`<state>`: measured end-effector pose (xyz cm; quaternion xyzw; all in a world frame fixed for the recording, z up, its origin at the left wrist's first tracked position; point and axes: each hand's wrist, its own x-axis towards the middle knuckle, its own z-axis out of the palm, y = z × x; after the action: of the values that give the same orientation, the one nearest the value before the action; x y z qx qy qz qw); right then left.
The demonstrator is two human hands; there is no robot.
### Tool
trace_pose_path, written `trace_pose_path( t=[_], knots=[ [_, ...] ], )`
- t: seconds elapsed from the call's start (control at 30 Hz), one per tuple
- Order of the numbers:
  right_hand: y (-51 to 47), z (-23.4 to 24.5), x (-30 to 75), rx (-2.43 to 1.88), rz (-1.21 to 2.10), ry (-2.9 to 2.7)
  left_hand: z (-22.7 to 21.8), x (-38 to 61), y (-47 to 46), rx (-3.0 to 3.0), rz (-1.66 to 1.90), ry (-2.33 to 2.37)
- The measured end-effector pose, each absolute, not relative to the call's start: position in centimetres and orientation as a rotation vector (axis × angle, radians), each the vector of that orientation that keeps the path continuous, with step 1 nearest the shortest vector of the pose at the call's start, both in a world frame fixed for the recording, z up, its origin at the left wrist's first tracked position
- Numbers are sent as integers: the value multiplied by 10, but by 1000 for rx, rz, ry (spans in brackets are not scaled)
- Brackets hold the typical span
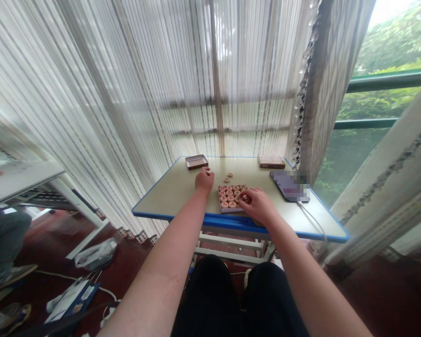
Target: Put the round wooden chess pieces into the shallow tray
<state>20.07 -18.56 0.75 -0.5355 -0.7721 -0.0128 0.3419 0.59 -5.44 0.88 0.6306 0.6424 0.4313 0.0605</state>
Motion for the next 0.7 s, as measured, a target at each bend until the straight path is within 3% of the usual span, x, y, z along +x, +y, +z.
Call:
trace_pose_path(
  t=[0.7],
  knots=[
    [-192,14,196,-1271,-140,-2137,3,5,-42,1985,1493,1897]
  ],
)
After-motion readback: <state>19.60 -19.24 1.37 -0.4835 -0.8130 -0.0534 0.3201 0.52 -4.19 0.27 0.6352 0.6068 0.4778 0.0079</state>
